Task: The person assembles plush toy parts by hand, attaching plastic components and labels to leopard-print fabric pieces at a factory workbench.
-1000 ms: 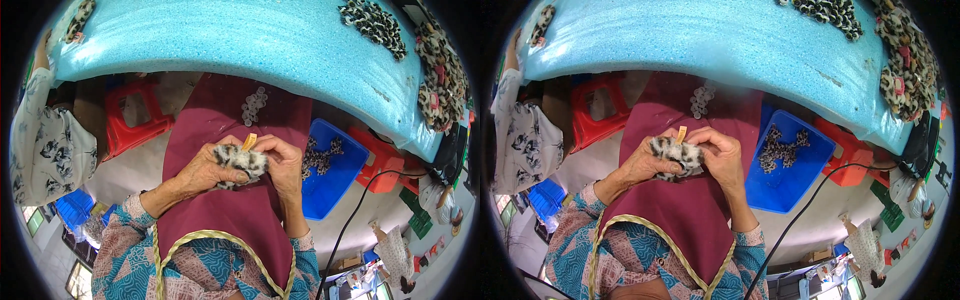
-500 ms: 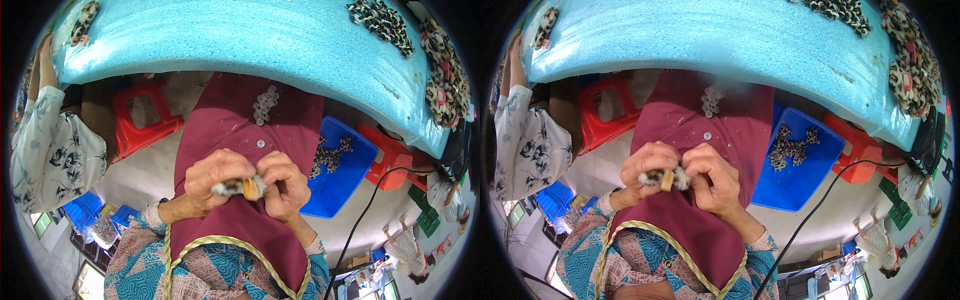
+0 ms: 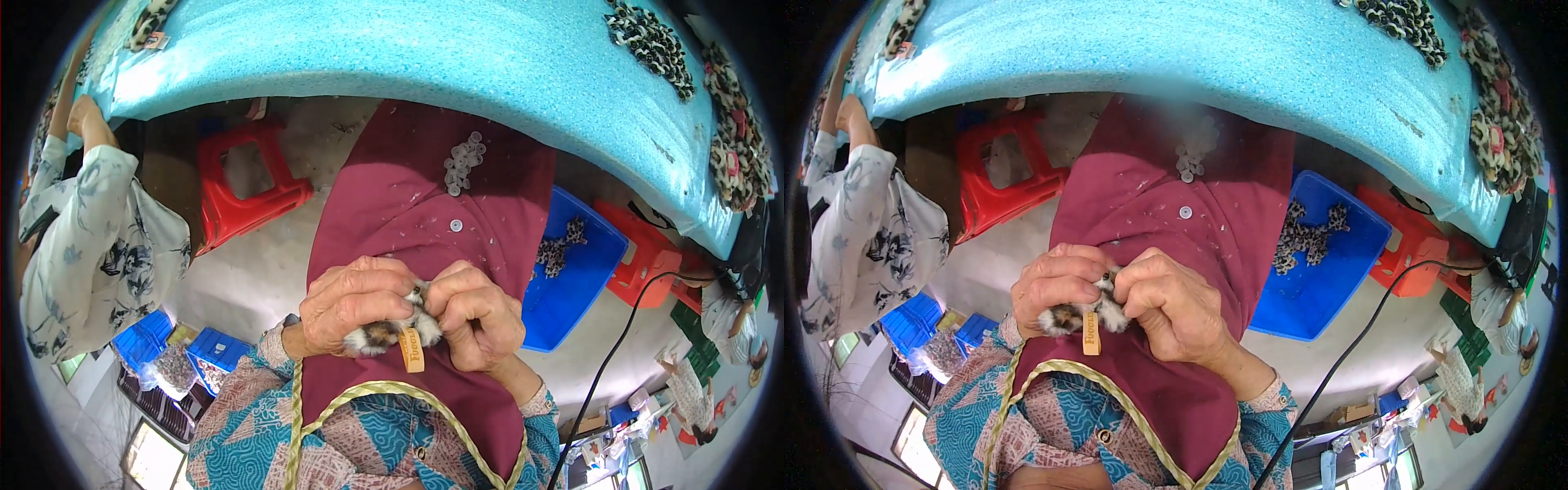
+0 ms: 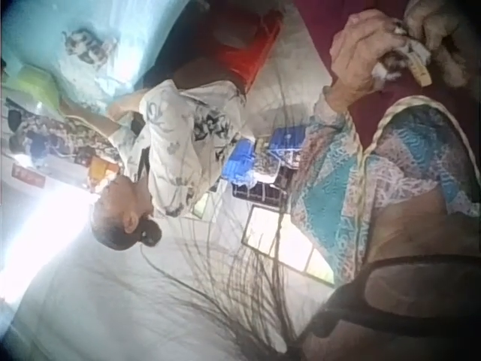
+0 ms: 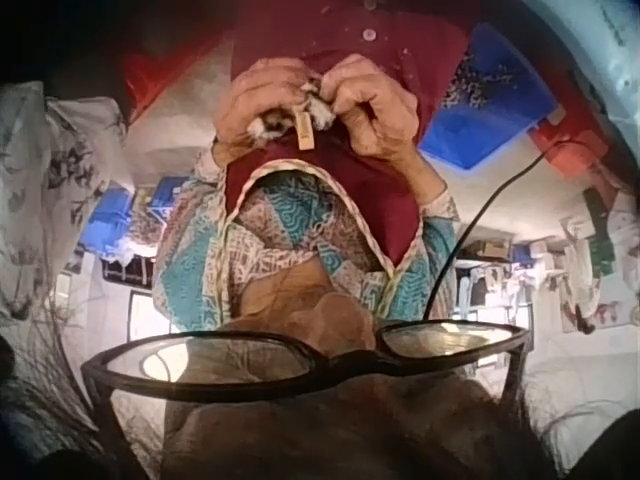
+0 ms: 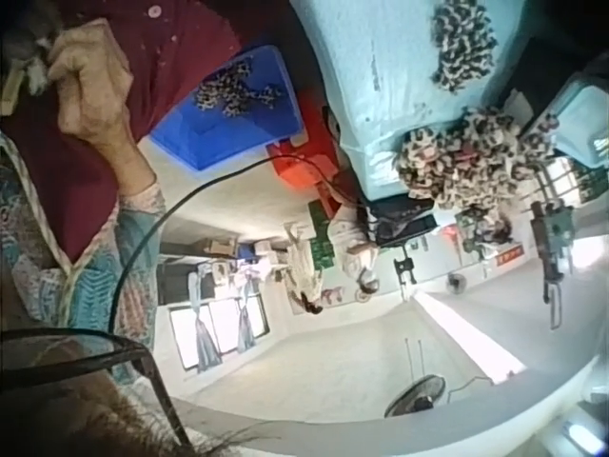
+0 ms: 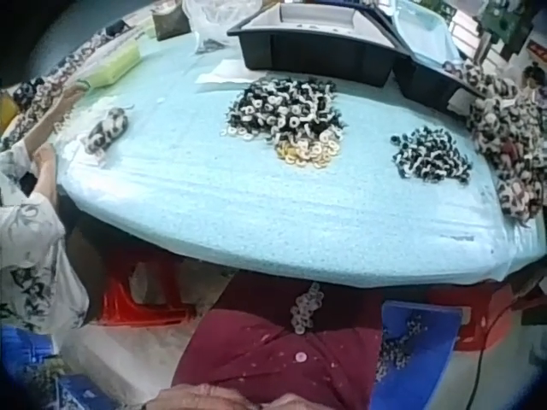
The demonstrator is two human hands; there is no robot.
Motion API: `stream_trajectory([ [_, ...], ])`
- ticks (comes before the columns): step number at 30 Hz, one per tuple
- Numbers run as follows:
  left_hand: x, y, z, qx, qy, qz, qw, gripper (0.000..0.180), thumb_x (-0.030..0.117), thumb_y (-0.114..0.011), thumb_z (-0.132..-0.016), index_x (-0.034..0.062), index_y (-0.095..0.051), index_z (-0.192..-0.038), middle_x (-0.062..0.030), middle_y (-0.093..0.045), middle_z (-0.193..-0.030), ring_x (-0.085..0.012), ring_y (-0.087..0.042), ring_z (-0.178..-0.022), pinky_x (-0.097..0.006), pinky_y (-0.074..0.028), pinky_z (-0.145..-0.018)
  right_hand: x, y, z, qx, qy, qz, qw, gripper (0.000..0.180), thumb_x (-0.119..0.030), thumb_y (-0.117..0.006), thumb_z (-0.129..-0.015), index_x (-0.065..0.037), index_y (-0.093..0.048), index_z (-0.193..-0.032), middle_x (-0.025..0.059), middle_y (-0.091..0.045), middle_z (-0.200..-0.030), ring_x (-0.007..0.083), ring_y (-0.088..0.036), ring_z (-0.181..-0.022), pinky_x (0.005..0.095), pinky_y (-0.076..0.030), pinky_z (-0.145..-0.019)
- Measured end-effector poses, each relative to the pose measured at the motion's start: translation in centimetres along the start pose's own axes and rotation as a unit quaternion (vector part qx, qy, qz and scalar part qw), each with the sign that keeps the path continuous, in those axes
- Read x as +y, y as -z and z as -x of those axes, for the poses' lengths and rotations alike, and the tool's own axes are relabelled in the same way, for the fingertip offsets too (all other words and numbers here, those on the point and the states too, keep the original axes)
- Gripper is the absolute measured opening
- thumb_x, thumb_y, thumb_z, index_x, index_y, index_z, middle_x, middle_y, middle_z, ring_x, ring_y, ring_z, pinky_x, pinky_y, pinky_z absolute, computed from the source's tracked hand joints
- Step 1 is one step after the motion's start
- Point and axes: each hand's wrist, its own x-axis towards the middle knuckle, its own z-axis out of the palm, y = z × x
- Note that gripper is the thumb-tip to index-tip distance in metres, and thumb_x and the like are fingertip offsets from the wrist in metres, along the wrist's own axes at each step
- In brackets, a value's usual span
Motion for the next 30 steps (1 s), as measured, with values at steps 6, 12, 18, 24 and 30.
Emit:
stream_trajectory([
  [6, -0.6, -0.2, 1.0, -0.035, 0.003, 0.034, 0.999, 0.022, 0.003, -0.069, -0.064, -0.0033, -0.06, -0.083, -0.014, -0.057, -0.08, -0.0259, -0.06, -0.064, -0.033, -0.05, -0.052, 0.6, 0.8, 1.7, -0.029, -0.144, -0.07, 0.987, 0.013, 0.001, -0.059, -0.077, -0.002, -0.047, -0.075, 0.0102, -0.056, -0.074, 0.0176, -0.053, -0.064, 0.0268, -0.045, -0.057],
  [12, -1.3, -0.6, 1.5, -0.102, 0.018, 0.088, 0.991, 0.021, 0.007, -0.069, -0.063, -0.0017, -0.062, -0.08, -0.0115, -0.057, -0.079, -0.0239, -0.059, -0.062, -0.031, -0.049, -0.051, 3.3, 4.6, 1.5, -0.105, -0.336, 0.04, 0.935, 0.008, 0.0, -0.061, -0.074, -0.001, -0.058, -0.081, 0.0037, -0.059, -0.073, 0.0079, -0.057, -0.064, 0.0226, -0.046, -0.055],
  [18, -1.3, -0.4, 1.0, -0.099, 0.036, 0.094, 0.99, 0.019, 0.01, -0.068, -0.066, -0.0014, -0.063, -0.08, -0.0116, -0.058, -0.079, -0.0249, -0.061, -0.064, -0.032, -0.05, -0.053, 8.1, 6.2, -0.2, -0.056, -0.203, 0.327, 0.921, 0.013, 0.0, -0.064, -0.072, 0.0, -0.061, -0.085, 0.0122, -0.061, -0.073, 0.0181, -0.061, -0.06, 0.0287, -0.048, -0.054],
  [24, -1.5, -0.4, 0.9, -0.069, 0.038, 0.078, 0.994, 0.023, 0.008, -0.071, -0.061, 0.0013, -0.065, -0.081, -0.0091, -0.056, -0.083, -0.0231, -0.061, -0.068, -0.032, -0.052, -0.057, 9.6, 5.8, 1.2, -0.158, -0.185, 0.41, 0.879, 0.018, -0.006, -0.068, -0.067, -0.005, -0.063, -0.084, 0.013, -0.058, -0.075, 0.0296, -0.059, -0.068, 0.0367, -0.047, -0.061],
  [30, -1.9, -0.3, 1.1, -0.046, 0.021, 0.084, 0.995, 0.024, 0.006, -0.072, -0.06, 0.0013, -0.067, -0.083, -0.0106, -0.054, -0.089, -0.0234, -0.061, -0.072, -0.033, -0.052, -0.06, 6.5, 5.8, -0.9, -0.018, -0.255, 0.245, 0.935, 0.019, 0.005, -0.066, -0.068, 0.001, -0.063, -0.086, 0.0053, -0.057, -0.077, 0.0107, -0.058, -0.066, 0.0221, -0.048, -0.059],
])
